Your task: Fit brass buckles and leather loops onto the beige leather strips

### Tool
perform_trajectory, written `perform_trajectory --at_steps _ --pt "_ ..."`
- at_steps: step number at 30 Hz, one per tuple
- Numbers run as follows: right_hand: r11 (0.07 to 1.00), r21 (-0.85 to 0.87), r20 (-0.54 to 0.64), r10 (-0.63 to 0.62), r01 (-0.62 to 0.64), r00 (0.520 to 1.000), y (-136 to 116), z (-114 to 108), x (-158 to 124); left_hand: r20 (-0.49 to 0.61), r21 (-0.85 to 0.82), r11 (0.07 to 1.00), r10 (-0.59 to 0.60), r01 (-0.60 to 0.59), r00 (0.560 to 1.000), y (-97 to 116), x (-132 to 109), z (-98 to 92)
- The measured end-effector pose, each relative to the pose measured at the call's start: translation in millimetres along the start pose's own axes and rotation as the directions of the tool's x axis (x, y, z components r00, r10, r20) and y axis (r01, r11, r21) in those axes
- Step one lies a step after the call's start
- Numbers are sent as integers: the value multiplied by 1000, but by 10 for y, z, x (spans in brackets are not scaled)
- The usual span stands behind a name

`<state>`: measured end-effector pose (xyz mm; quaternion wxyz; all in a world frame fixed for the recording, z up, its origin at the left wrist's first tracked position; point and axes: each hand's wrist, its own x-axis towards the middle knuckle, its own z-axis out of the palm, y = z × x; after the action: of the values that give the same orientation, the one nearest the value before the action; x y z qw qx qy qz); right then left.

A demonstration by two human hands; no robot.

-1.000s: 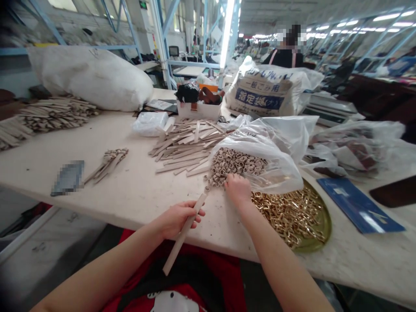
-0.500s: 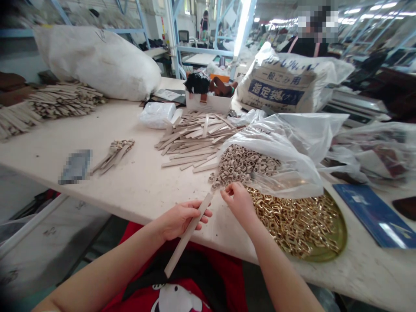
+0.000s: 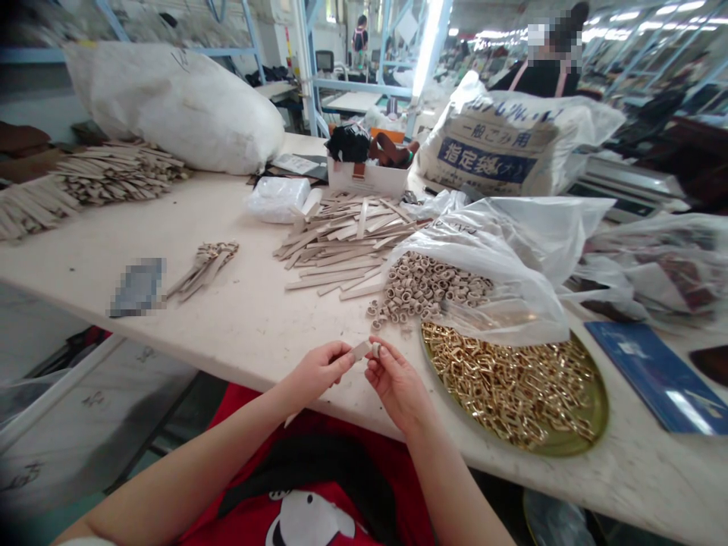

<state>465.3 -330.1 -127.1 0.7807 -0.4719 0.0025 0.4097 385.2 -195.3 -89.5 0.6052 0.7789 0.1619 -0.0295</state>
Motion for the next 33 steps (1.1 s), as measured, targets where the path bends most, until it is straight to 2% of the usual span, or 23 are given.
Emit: perform_trajectory --at_steps 3,5,9,12,15,18,22,28,30,33 --pt "996 -68 -34 -62 59 998 33 25 -27 -86 168 982 108 -92 991 21 -17 4" --pt "991 -96 -43 -100 96 994 46 46 -52 -123 234 966 140 -109 982 18 -25 5" --pt "977 -201 -15 -77 73 997 48 85 -105 -122 337 934 165 -116 979 -23 -33 7" --pt "913 -392 27 -111 113 993 40 98 -127 -87 389 912 173 -126 981 -46 -42 15" --pt "825 -535 34 -195 182 980 30 89 -131 -57 363 927 119 -91 991 -42 -60 24" --pt "810 -544 46 -231 218 972 28 70 -132 -35 281 959 52 -40 998 -41 -78 38" --pt "819 -537 49 -207 200 977 63 45 -145 49 197 980 17 -26 999 -63 -85 77" --pt "749 -616 165 -178 242 970 108 -31 -193 91 282 957 47 -71 995 -20 -89 72" --pt "760 -602 139 -202 245 969 91 -59 -206 151 244 968 18 -55 988 -11 -113 43" --pt "818 -531 26 -246 222 969 106 -56 -224 281 150 988 -62 20 958 -36 -169 3"
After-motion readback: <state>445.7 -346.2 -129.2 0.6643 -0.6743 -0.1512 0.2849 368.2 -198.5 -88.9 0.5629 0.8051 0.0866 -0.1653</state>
